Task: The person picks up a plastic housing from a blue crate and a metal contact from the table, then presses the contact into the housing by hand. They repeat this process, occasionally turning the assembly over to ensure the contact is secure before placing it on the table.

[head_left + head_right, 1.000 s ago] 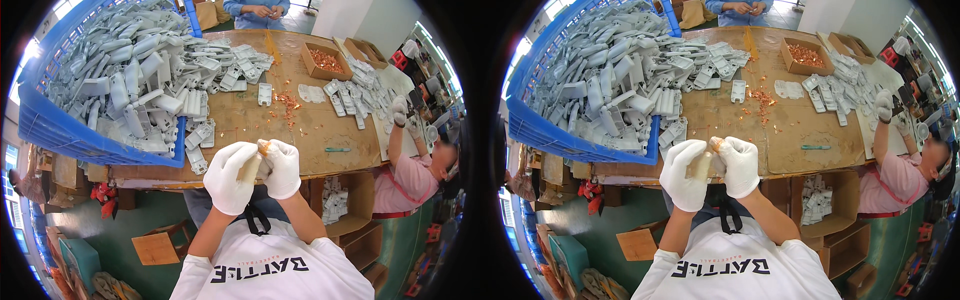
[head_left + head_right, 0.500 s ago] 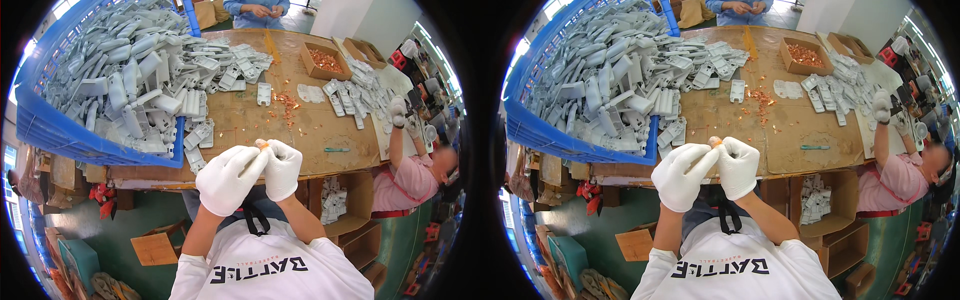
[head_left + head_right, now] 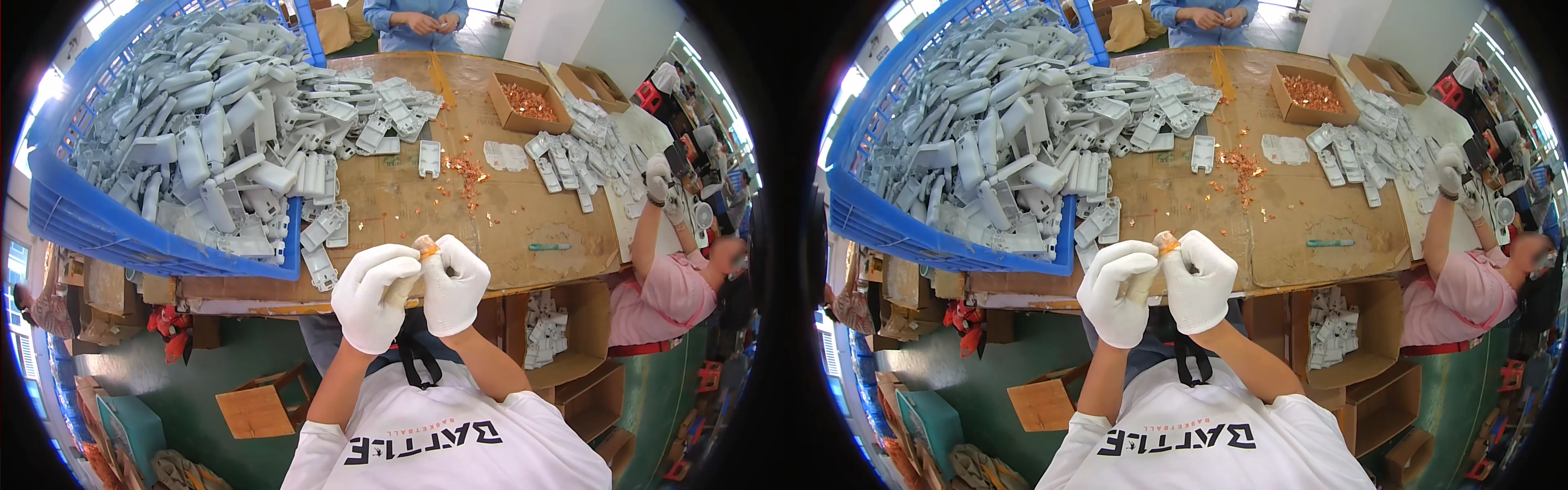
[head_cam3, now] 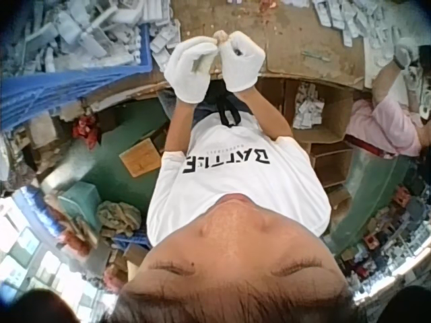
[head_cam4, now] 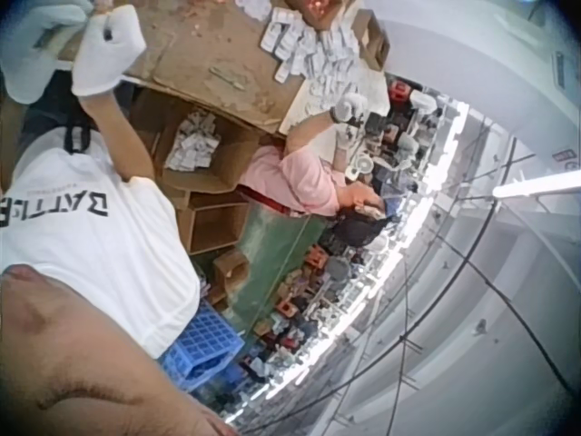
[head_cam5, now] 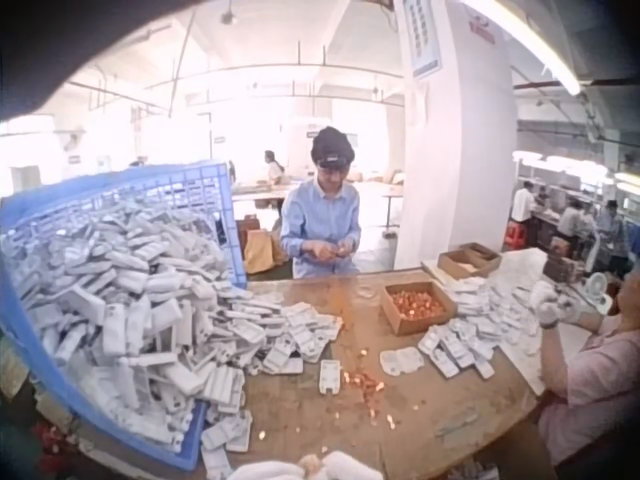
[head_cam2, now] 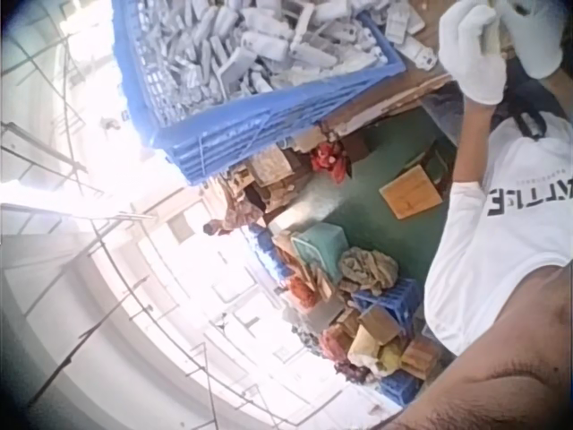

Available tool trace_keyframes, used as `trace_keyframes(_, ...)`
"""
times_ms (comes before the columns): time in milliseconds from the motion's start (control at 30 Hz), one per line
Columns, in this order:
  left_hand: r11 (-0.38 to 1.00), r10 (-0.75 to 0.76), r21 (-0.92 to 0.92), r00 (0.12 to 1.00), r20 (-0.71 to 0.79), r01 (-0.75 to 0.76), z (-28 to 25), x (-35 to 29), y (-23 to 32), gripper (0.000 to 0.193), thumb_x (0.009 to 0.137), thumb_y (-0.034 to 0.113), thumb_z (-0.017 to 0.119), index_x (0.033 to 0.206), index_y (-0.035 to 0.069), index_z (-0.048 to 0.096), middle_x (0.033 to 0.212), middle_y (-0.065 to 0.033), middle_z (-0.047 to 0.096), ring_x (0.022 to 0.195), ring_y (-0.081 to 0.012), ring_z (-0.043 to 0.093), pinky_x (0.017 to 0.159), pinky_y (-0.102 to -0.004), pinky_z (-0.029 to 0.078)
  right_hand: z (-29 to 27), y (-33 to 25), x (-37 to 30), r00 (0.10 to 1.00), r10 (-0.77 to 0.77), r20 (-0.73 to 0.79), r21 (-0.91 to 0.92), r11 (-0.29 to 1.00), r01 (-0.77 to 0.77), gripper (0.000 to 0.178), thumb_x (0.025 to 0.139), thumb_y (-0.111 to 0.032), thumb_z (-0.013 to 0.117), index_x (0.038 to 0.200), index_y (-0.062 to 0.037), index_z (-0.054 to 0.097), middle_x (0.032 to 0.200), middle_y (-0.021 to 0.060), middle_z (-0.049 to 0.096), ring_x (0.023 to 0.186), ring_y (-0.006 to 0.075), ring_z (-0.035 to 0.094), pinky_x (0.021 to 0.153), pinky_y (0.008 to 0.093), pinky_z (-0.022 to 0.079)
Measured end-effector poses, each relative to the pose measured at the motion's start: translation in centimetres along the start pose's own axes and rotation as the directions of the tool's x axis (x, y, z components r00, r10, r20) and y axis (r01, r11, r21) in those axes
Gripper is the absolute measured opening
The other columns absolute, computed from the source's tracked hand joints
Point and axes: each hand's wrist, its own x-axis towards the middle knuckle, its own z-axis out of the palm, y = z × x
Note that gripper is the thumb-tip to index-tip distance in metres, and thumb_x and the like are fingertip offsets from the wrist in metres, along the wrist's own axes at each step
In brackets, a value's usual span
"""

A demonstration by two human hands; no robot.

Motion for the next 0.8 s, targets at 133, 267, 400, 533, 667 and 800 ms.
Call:
trace_keyframes(133,0.993,-0.087,-0.08,0.996,-0.032,0.084,0.3,-0.3,0.3,0.02,0.074,-0.005,0.074,0.089,0.005,0.064,0.093,-0.01,0.068,0.082,-0.022,0.066,0.072,-0.0288,0.052,-0.3,0.4,0.0,0.999,-0.034,-0.011,-0.047,0.998,0.034,0.038,0.087,-0.003,0.067,0.061,0.0011,0.039,0.057,0.0014,0.032,0.053,0.0063,0.028,0.045,0.0283,0.024)
trace_keyframes(267,0.979,-0.149,-0.146,0.988,-0.042,0.142,0.4,-0.5,0.4,0.019,0.075,-0.005,0.073,0.088,0.004,0.064,0.093,-0.0108,0.069,0.083,-0.0211,0.067,0.072,-0.0282,0.052,0.0,0.1,0.0,0.997,-0.065,-0.048,-0.084,0.995,0.061,0.033,0.088,-0.006,0.068,0.064,0.0,0.046,0.056,0.002,0.035,0.052,0.0063,0.03,0.045,0.0272,0.027)
trace_keyframes(400,0.979,-0.129,-0.168,0.99,-0.053,0.119,0.5,-1.0,0.3,0.016,0.078,-0.007,0.07,0.089,0.003,0.061,0.096,-0.0115,0.067,0.086,-0.0199,0.066,0.075,-0.0291,0.052,-0.4,0.1,-0.3,0.992,-0.126,-0.002,-0.147,0.981,0.125,0.024,0.087,-0.007,0.068,0.069,-0.001,0.053,0.058,0.0029,0.04,0.051,0.0072,0.034,0.046,0.026,0.03)
trace_keyframes(533,0.793,-0.353,-0.541,0.935,-0.032,0.281,1.1,-1.3,0.7,0.013,0.084,-0.009,0.063,0.091,0.001,0.058,0.1,-0.0126,0.063,0.091,-0.0195,0.063,0.08,-0.031,0.05,-0.6,0.4,-0.2,0.987,-0.158,0.014,-0.136,0.978,0.158,0.024,0.087,-0.006,0.067,0.07,-0.0001,0.053,0.061,0.0027,0.043,0.051,0.0082,0.035,0.046,0.0263,0.03)
trace_keyframes(667,0.622,-0.46,-0.71,0.888,0.009,0.33,1.1,-1.3,0.5,0.011,0.086,-0.007,0.061,0.092,0.001,0.056,0.1,-0.0132,0.062,0.092,-0.0206,0.062,0.082,-0.0326,0.05,-1.0,0.2,-0.1,0.986,-0.165,0.035,-0.049,0.985,0.167,0.023,0.088,-0.006,0.066,0.07,0.0004,0.052,0.062,0.0025,0.046,0.053,0.0073,0.037,0.047,0.0262,0.031)
trace_keyframes(800,0.701,-0.393,-0.645,0.919,0.005,0.303,1.1,-1.4,0.7,0.012,0.084,-0.005,0.064,0.09,0.002,0.058,0.098,-0.0125,0.064,0.093,-0.0217,0.062,0.082,-0.0332,0.049,-1.4,0.5,-0.2,0.992,-0.107,0.064,0.041,0.994,0.104,0.022,0.089,-0.008,0.066,0.072,-0.0004,0.054,0.065,0.0021,0.048,0.054,0.0061,0.038,0.049,0.0249,0.031)
